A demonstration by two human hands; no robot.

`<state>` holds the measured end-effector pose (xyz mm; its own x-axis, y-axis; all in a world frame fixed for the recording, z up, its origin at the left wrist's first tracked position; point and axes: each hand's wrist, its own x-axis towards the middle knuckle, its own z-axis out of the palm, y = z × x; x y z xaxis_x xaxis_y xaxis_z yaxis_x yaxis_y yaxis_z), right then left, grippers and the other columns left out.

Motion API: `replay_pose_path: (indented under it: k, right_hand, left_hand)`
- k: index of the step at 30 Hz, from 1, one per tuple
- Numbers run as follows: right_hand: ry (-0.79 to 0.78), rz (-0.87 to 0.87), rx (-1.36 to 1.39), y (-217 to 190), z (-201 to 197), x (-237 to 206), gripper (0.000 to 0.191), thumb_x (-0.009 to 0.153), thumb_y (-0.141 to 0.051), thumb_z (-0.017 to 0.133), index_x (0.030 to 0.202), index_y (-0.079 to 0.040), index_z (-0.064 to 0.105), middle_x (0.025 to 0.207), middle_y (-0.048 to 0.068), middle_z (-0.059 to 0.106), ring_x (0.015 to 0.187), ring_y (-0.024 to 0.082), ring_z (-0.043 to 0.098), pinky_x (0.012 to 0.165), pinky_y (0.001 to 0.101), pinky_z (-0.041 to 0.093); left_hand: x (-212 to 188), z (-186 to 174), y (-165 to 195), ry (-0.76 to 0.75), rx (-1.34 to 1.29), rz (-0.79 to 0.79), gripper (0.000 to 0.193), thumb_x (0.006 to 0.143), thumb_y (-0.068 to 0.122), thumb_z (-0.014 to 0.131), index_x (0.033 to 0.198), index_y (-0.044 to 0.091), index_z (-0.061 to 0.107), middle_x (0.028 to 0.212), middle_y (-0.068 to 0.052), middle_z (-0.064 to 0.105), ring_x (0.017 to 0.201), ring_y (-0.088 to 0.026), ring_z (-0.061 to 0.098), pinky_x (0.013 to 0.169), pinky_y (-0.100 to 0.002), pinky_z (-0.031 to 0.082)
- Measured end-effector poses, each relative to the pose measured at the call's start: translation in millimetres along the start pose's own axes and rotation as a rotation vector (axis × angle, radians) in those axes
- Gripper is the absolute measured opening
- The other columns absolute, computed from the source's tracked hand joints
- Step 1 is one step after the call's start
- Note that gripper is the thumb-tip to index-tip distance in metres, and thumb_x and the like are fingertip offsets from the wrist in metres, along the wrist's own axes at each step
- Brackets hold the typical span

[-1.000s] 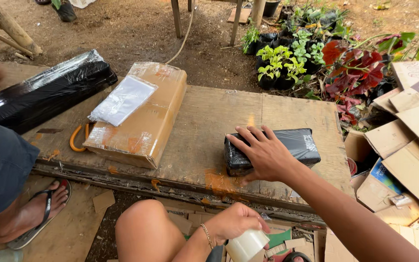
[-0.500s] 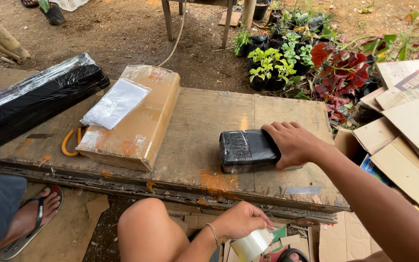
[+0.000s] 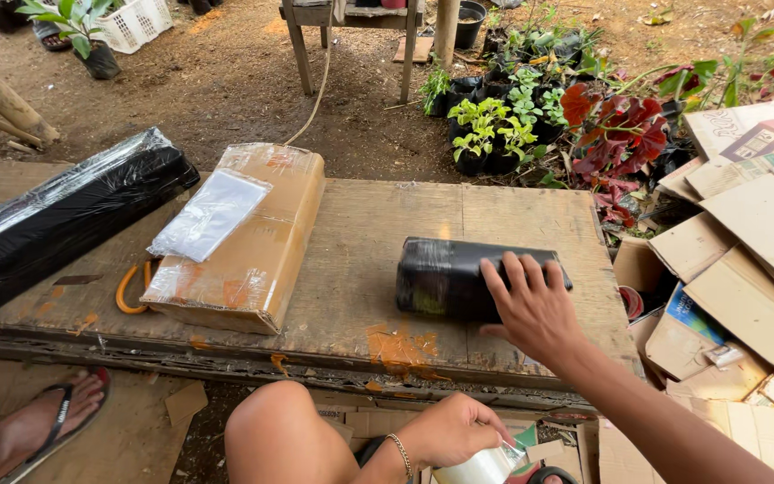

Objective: The person sits on the ground and wraps a small black rectangular package with clear packing tape. They repeatedly pull tape from the roll, press it onto the package, and smooth it down by hand. The person rotates the package to cover multiple sides and edges, ensuring the package is fully sealed.

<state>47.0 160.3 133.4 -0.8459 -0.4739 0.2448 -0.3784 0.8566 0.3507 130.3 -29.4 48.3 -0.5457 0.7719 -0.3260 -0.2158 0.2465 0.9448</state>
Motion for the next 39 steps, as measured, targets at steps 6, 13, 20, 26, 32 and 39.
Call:
replay_pose_path:
  k: [6, 13, 20, 26, 32, 39]
  right_hand:
    - [-0.081, -0.083, 0.176, -1.1, -7.9, -40.4, 0.096, 0.077, -0.058, 0.078, 0.151, -0.013, 0.035, 0.144, 0.018, 0.043, 0.131, 0.037, 0.040, 0.108, 0.0523, 0.030]
    - [-0.380, 0.120, 0.441, 53.3, -27.6, -5.4, 0.127, 0.054, -0.054, 0.091, 0.155, -0.013, 0.026, 0.143, 0.016, 0.046, 0.137, 0.036, 0.040, 0.113, 0.0508, 0.025]
    - [-0.427, 0.208, 0.370, 40.5, -26.2, -3.1, 0.105, 0.057, -0.043, 0.089, 0.145, -0.015, 0.039, 0.139, 0.008, 0.050, 0.132, 0.029, 0.047, 0.111, 0.0416, 0.038]
    - [0.038, 0.015, 0.103, 31.5, 24.9, -34.2, 0.103, 0.064, -0.052, 0.084, 0.146, -0.006, 0.043, 0.146, 0.020, 0.045, 0.132, 0.039, 0.040, 0.107, 0.0518, 0.037]
    - [0.150, -0.100, 0.170, 30.7, 45.8, -63.3, 0.085, 0.079, -0.053, 0.078, 0.143, -0.011, 0.040, 0.143, 0.021, 0.043, 0.136, 0.039, 0.038, 0.115, 0.0518, 0.031]
    - [-0.009, 0.143, 0.398, 26.1, 6.9, -43.7, 0.122, 0.052, -0.045, 0.091, 0.153, -0.013, 0.030, 0.150, 0.023, 0.038, 0.142, 0.045, 0.031, 0.114, 0.0582, 0.021]
  left_hand:
    - [-11.1, 4.6, -5.9, -0.011, 0.057, 0.021, 0.024, 0.092, 0.018, 0.064, 0.106, 0.007, 0.079, 0.087, -0.006, 0.075, 0.076, -0.008, 0.064, 0.073, -0.026, 0.053]
    - [-8.6, 12.2, -6.8, -0.024, -0.126, -0.042, 0.024, 0.096, 0.012, 0.062, 0.112, 0.000, 0.075, 0.091, -0.006, 0.075, 0.076, -0.007, 0.066, 0.068, -0.024, 0.052]
    - [-7.9, -15.8, 23.6, 0.239, -0.477, 0.142, 0.024, 0.099, 0.011, 0.060, 0.114, -0.002, 0.074, 0.095, -0.008, 0.076, 0.077, -0.009, 0.069, 0.069, -0.024, 0.056]
    - [-9.3, -38.9, 30.0, 0.425, -0.789, 0.106, 0.024, 0.097, 0.012, 0.058, 0.109, -0.002, 0.073, 0.088, -0.014, 0.075, 0.073, -0.017, 0.073, 0.066, -0.032, 0.060]
    - [-8.9, -25.5, 25.0, 0.436, -0.581, 0.147, 0.028, 0.098, 0.011, 0.063, 0.115, -0.009, 0.073, 0.097, -0.008, 0.078, 0.080, -0.009, 0.069, 0.072, -0.023, 0.056]
    - [-22.7, -21.4, 40.2, 0.439, -0.587, 0.171, 0.036, 0.094, 0.015, 0.067, 0.125, -0.003, 0.068, 0.091, -0.004, 0.075, 0.076, -0.005, 0.065, 0.070, -0.021, 0.055]
